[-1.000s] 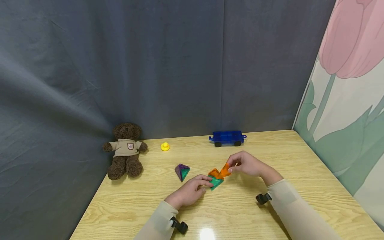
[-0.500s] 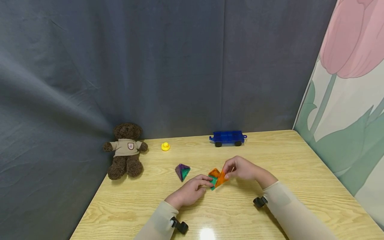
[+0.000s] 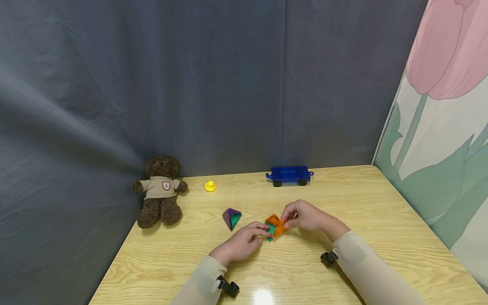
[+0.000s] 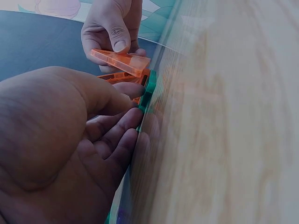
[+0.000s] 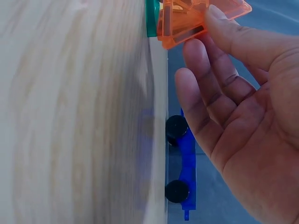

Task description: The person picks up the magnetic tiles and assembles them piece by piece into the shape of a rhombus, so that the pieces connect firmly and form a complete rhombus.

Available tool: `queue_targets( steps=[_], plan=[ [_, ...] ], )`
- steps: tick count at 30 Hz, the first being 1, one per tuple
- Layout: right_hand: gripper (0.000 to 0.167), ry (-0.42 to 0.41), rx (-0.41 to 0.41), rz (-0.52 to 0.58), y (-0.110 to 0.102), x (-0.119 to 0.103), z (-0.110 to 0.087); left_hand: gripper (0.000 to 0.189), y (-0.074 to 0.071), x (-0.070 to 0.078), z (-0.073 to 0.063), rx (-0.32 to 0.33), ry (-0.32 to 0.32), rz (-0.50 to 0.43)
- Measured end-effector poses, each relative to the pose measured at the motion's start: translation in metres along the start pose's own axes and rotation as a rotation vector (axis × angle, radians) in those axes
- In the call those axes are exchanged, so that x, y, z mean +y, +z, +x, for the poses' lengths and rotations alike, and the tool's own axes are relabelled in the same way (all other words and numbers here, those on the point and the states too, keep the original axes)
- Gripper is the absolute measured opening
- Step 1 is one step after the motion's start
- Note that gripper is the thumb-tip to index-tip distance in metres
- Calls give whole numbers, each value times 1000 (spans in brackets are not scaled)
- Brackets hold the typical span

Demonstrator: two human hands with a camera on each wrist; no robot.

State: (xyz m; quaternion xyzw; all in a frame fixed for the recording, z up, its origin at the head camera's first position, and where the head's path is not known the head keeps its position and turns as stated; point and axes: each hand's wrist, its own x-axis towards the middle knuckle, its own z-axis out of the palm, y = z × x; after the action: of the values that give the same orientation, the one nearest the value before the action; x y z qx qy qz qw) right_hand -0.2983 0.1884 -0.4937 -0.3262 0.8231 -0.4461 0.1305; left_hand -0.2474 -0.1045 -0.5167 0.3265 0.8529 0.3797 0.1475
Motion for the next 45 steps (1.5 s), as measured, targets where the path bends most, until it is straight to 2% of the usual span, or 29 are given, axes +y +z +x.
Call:
queue_targets(
  steps=[11,23,34,45],
  plan=[
    [13,19,9,-24,7,-3,2,32,1,-1,0,8,6,4],
    [11,-5,43,-6,10,-1,3,31,1,-1,0,7,1,2],
    [12,13,48,-56,11,-4,3,30,2,-1,0,7,0,-4],
    [15,32,57,-35,13,-3,4,31,2,-1,0,10,11,49]
  ],
)
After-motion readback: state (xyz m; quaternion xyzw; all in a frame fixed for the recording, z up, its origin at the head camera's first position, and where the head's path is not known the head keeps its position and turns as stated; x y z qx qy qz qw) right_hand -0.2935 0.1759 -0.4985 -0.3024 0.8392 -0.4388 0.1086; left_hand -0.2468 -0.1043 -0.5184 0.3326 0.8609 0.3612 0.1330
